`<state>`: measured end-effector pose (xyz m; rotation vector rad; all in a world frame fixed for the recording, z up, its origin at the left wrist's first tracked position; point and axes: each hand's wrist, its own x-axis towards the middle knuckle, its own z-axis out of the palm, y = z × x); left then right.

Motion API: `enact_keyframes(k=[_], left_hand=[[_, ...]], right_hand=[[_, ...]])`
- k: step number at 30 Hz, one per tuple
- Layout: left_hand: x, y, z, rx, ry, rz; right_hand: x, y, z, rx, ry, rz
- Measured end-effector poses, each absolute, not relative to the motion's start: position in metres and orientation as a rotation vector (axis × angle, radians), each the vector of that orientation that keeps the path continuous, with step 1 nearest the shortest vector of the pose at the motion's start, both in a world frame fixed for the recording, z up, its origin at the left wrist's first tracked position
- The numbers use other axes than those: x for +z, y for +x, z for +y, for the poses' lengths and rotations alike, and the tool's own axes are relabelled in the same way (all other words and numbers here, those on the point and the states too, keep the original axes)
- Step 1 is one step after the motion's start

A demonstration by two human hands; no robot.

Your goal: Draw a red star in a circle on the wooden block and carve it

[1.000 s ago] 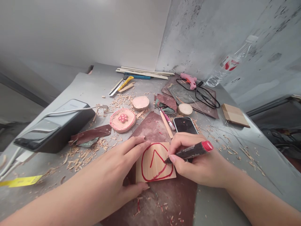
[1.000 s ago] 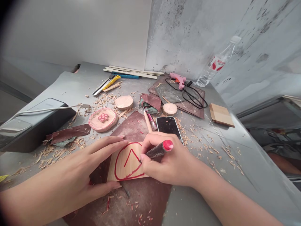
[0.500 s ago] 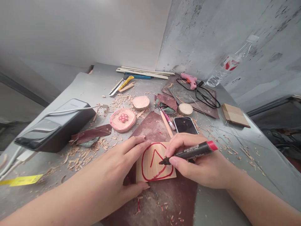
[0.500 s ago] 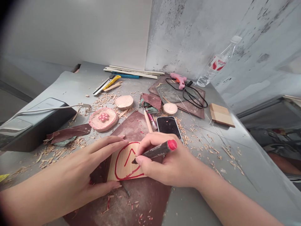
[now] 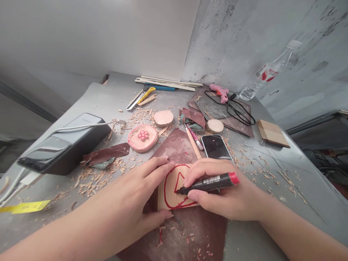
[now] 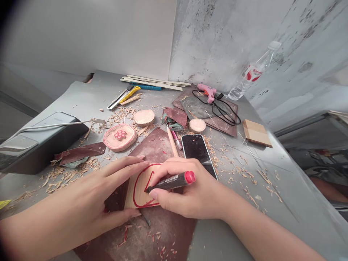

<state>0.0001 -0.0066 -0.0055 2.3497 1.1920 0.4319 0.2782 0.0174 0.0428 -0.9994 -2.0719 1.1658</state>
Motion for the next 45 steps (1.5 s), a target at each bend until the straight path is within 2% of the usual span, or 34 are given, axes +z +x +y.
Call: enact_keyframes(k=[45], left_hand=[[-0.0063, -0.005, -0.0041, 0.35, 2.418, 1.174]], right_hand=[[0.0415, 0.2853, 0.0166, 1.098, -1.066, -2.094]])
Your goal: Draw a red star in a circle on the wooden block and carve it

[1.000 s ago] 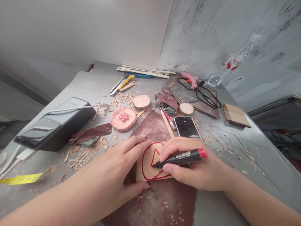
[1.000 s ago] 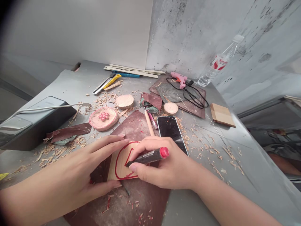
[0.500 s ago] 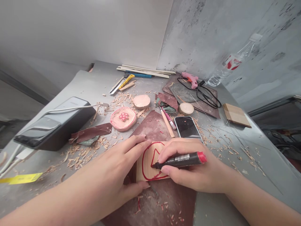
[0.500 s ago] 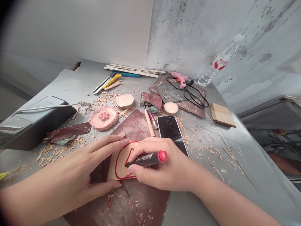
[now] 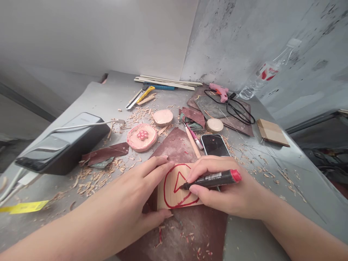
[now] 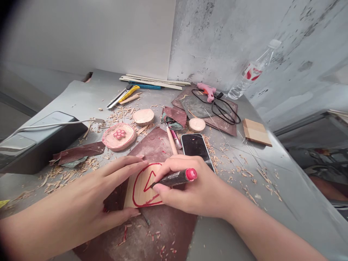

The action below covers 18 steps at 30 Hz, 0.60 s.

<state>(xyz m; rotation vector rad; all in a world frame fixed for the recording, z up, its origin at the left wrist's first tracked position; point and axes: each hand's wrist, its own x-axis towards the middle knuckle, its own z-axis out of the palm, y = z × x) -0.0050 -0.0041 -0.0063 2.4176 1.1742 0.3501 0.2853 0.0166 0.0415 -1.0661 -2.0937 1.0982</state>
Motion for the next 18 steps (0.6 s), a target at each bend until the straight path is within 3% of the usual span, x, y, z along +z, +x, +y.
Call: enact_keyframes(k=[18], left_hand=[[-0.007, -0.009, 0.001, 0.318, 2.465, 1.119]], right_hand=[[0.054, 0.298, 0.02, 1.0, -1.32, -2.09]])
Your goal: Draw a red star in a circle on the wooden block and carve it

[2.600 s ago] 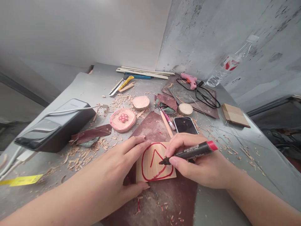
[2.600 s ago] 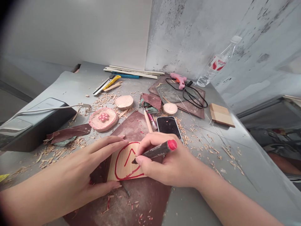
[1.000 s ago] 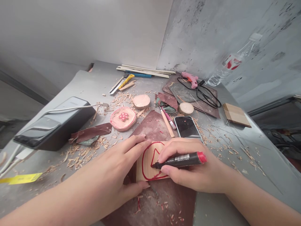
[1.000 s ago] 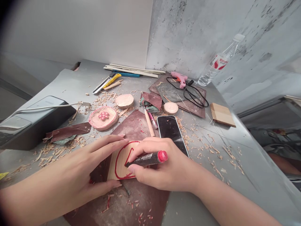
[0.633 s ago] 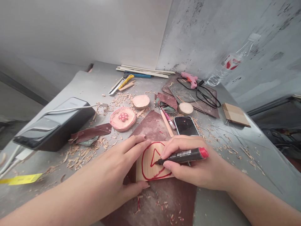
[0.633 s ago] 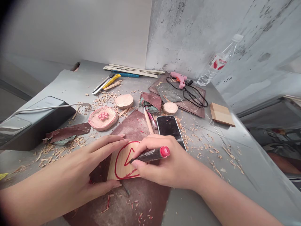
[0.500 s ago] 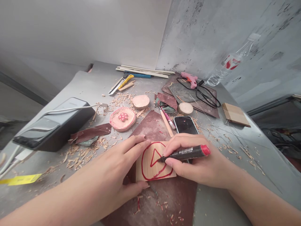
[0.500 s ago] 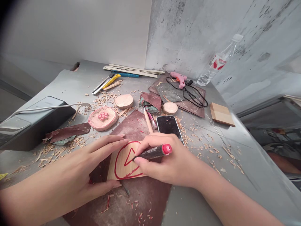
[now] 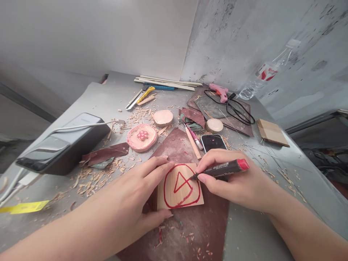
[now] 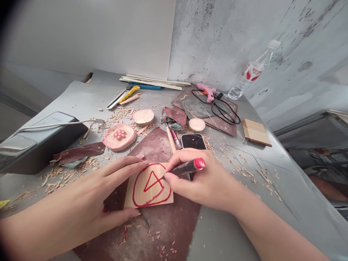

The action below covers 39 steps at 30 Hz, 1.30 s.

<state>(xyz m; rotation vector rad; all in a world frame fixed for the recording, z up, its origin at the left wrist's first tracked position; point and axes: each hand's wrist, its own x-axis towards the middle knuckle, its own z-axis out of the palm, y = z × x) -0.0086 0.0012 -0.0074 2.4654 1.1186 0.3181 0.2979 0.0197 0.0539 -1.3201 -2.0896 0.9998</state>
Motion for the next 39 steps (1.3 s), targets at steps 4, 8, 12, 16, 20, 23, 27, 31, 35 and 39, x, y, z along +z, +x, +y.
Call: enact_keyframes(k=[4, 8, 12, 16, 20, 23, 27, 31, 35, 39], left_hand=[[-0.007, -0.008, 0.001, 0.326, 2.472, 1.113], [-0.008, -0.007, 0.001, 0.317, 2.459, 1.125], [-0.008, -0.008, 0.001, 0.305, 2.452, 1.119], [-0.008, -0.009, 0.001, 0.305, 2.434, 1.107], [-0.007, -0.008, 0.001, 0.321, 2.415, 1.112], [-0.005, -0.007, 0.001, 0.321, 2.413, 1.115], [-0.005, -0.006, 0.002, 0.314, 2.42, 1.113], [-0.006, -0.006, 0.002, 0.306, 2.424, 1.125], [-0.006, -0.007, 0.001, 0.291, 2.43, 1.121], [-0.007, -0.009, -0.001, 0.271, 2.443, 1.128]], right_hand=[[0.054, 0.297, 0.021, 1.029, -1.27, -2.063], [0.048, 0.29, 0.022, 1.142, -1.179, -1.947], [0.043, 0.282, 0.021, 1.218, -1.192, -1.927], [0.043, 0.279, 0.02, 1.228, -1.2, -1.922], [0.044, 0.277, 0.02, 1.205, -1.191, -1.931], [0.043, 0.277, 0.02, 1.163, -1.206, -1.962], [0.043, 0.276, 0.019, 1.125, -1.216, -1.993], [0.045, 0.274, 0.018, 1.099, -1.216, -1.998], [0.047, 0.275, 0.018, 1.08, -1.257, -1.993], [0.047, 0.279, 0.019, 1.049, -1.286, -2.008]])
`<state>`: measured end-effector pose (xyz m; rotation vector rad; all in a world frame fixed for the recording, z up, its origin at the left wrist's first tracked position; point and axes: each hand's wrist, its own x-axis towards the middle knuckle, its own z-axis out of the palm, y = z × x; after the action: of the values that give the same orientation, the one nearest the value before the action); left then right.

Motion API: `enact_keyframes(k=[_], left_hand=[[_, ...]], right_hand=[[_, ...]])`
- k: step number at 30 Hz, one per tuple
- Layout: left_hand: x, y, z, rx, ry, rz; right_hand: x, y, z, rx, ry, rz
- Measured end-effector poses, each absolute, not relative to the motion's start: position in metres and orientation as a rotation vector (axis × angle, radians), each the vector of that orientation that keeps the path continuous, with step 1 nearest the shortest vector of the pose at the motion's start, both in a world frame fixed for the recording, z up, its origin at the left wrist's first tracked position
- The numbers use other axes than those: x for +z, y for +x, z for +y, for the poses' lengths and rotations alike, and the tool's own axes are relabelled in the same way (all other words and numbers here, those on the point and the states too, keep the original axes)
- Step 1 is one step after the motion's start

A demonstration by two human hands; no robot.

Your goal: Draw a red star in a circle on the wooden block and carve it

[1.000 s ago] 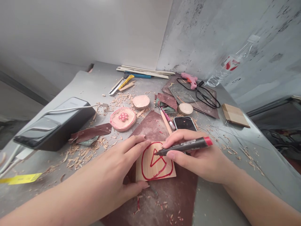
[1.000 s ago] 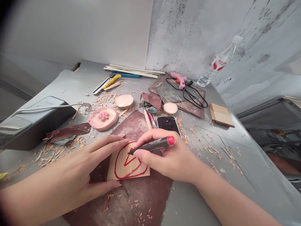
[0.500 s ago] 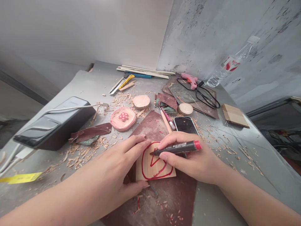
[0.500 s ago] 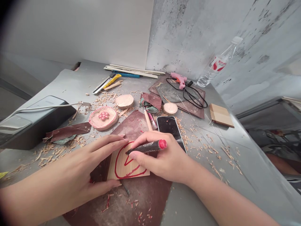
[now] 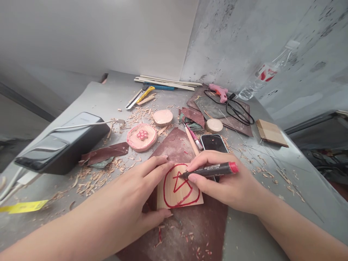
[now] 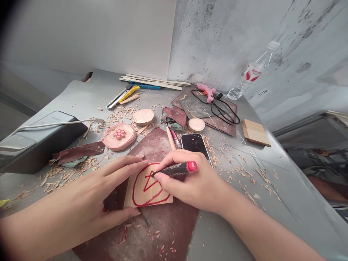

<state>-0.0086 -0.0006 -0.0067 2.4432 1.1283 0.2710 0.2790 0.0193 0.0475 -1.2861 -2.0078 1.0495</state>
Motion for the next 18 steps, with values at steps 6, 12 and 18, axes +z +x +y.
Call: enact_keyframes(k=[6, 12, 18], left_hand=[[-0.006, -0.01, 0.0, 0.279, 2.437, 1.118], [-0.006, -0.007, 0.0, 0.292, 2.437, 1.136], [-0.005, -0.009, 0.0, 0.301, 2.458, 1.137]], right_hand=[[0.051, 0.285, 0.021, 0.976, -1.323, -2.032], [0.059, 0.29, 0.021, 0.983, -1.397, -2.038], [0.061, 0.292, 0.022, 0.976, -1.41, -2.048]])
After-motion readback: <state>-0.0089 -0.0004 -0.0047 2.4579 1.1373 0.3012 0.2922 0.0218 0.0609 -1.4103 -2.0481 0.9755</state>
